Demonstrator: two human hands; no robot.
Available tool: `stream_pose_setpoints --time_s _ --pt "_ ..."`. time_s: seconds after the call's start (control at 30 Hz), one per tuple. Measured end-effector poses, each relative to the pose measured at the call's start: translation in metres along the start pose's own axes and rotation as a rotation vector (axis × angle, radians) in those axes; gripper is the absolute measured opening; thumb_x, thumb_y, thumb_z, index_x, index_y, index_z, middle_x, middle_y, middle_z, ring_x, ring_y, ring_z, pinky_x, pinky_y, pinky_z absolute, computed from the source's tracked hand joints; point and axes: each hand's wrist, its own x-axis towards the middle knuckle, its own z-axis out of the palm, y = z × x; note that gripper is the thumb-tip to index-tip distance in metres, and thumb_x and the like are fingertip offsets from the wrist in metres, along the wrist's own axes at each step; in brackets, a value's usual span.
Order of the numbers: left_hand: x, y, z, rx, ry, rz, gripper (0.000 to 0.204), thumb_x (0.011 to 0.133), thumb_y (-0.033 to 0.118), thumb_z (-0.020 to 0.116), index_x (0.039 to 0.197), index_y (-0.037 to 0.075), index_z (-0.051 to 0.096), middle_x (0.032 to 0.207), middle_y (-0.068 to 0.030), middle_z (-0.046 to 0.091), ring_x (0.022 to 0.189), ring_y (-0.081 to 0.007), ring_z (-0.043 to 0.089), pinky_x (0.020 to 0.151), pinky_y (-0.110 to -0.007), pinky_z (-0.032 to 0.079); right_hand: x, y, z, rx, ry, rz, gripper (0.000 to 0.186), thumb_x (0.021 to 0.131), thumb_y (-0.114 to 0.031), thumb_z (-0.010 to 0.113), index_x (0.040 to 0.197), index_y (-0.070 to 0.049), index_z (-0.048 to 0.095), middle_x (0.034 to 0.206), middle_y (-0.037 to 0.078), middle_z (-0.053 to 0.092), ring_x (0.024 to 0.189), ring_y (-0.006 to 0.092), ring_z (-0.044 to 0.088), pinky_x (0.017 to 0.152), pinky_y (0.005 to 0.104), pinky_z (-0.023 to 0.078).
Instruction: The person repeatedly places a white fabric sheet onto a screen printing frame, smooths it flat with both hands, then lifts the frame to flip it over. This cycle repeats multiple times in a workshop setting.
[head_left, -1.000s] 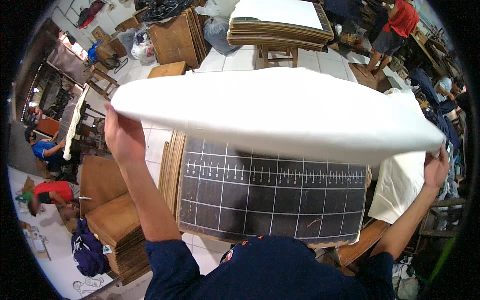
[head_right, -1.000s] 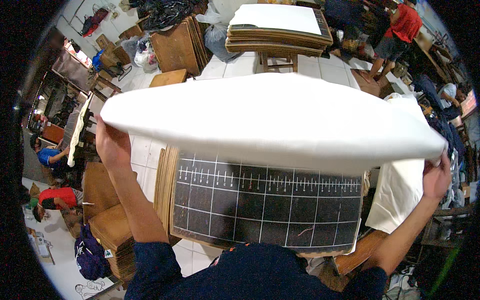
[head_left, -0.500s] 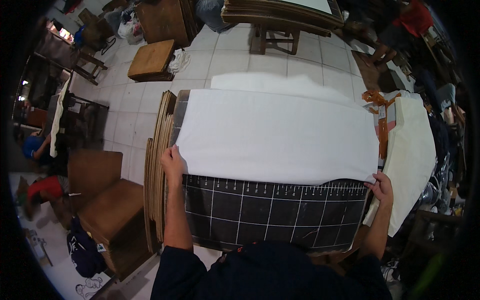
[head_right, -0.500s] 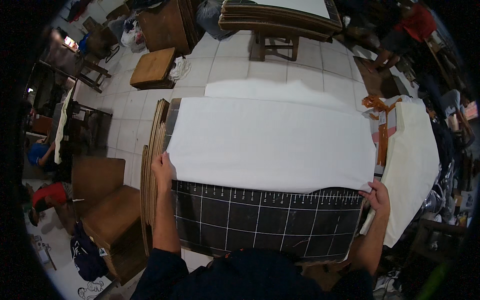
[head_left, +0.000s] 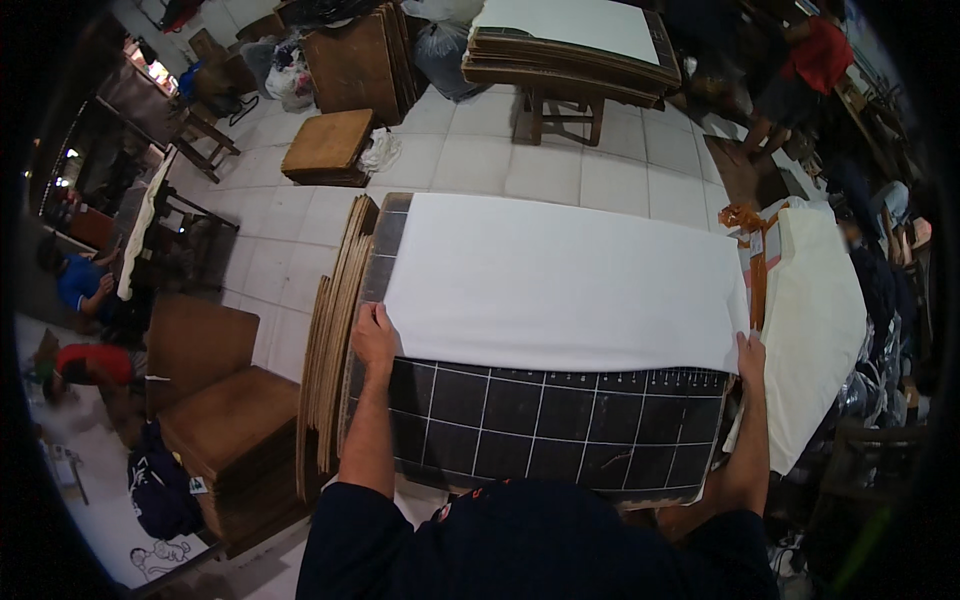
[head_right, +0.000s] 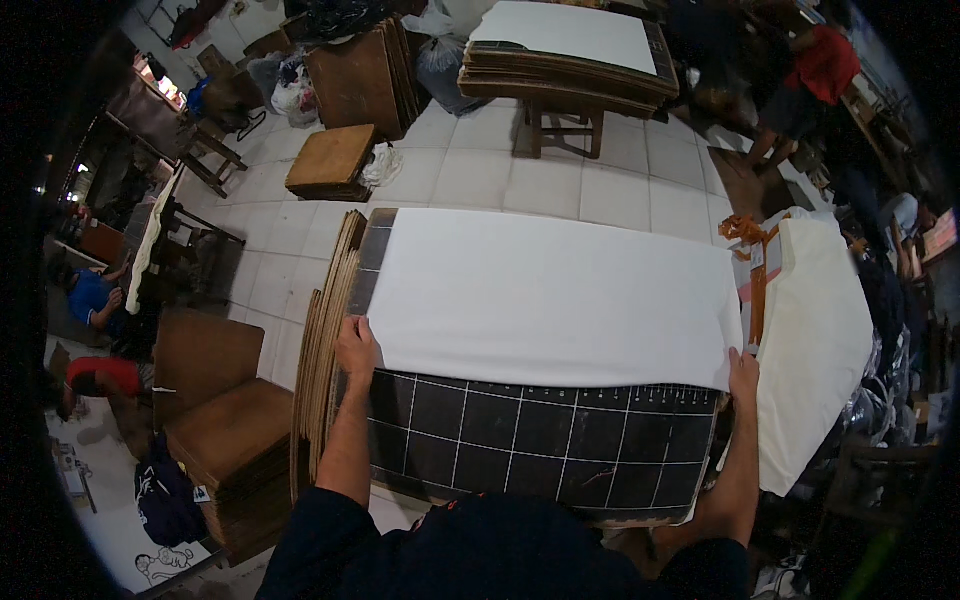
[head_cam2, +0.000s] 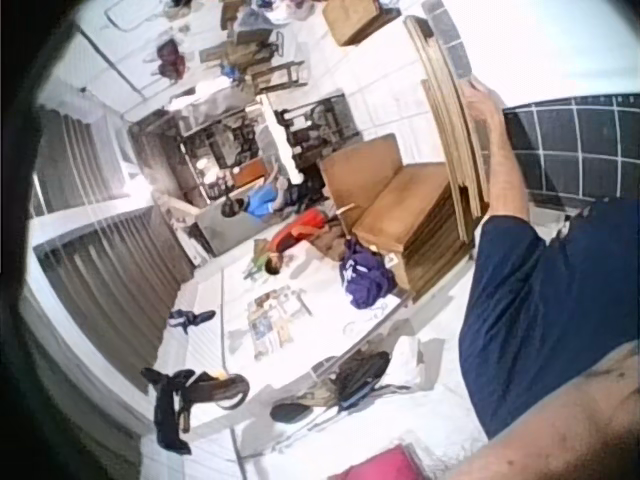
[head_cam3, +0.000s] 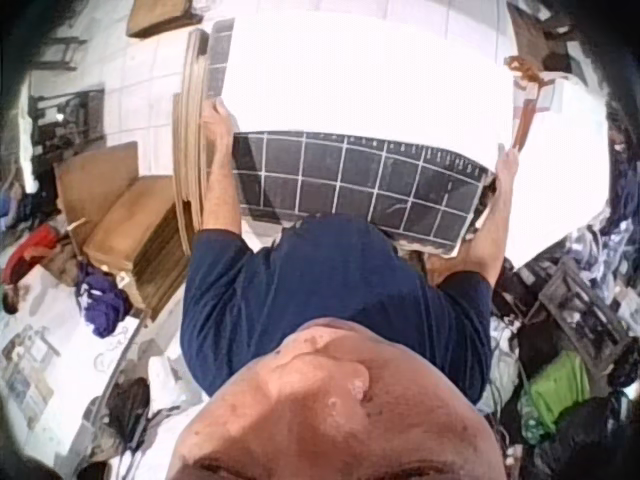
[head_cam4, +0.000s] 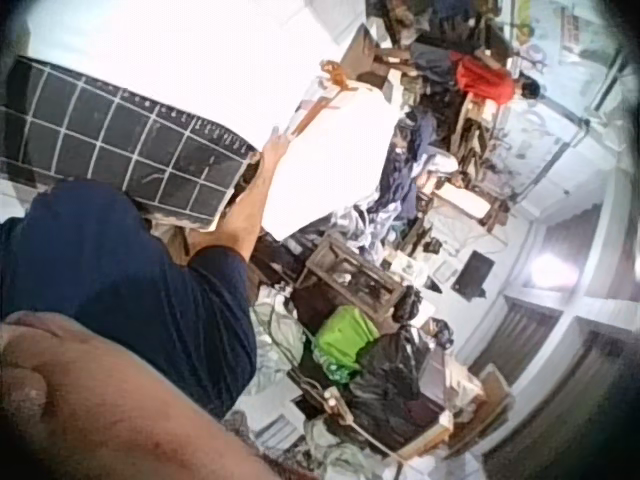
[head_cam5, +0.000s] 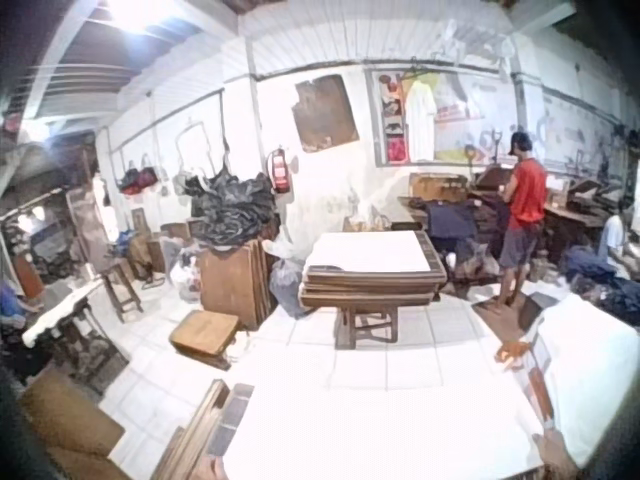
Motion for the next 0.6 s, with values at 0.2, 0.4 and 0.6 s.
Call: stream_pose_setpoints --time_s 0.2,0.4,0.6 --pt "-0.042 -0.015 -0.026 -0.005 -0.043 0.044 0.02 0.094 0.025 0.057 0.103 0.007 0.063 0.081 -0.0216 0.068 0.076 -0.0434 0.065 0.067 -0.052 0.048 -0.031 0.039 -0.015 0.15 -0.029 0.069 0.039 0.098 -0.027 0.056 0.075 0.004 0.052 0.066 0.006 0.051 0.064 0.0134 0.044 0.06 0.0341 0.041" --pt "-0.082 -0.029 -0.054 0.092 -0.116 0.041 0.025 0.094 0.02 0.058 0.117 0.011 0.06 0.081 -0.0217 0.069 0.076 -0.0419 0.067 0.068 -0.049 0.051 -0.078 0.045 -0.037 0.107 -0.071 0.103 0.035 0.099 -0.025 0.055 0.082 0.005 0.057 0.068 0.005 0.054 0.064 0.0133 0.046 0.061 0.0327 0.042" --pt "-0.111 -0.043 -0.07 0.089 -0.12 0.052 0.026 0.096 0.022 0.056 0.12 0.013 0.057 0.082 -0.0227 0.068 0.078 -0.0424 0.067 0.068 -0.051 0.051 -0.115 0.072 -0.045 0.182 -0.081 0.193 0.032 0.099 -0.023 0.053 0.095 0.007 0.064 0.074 0.007 0.061 0.067 0.0143 0.051 0.063 0.0322 0.043"
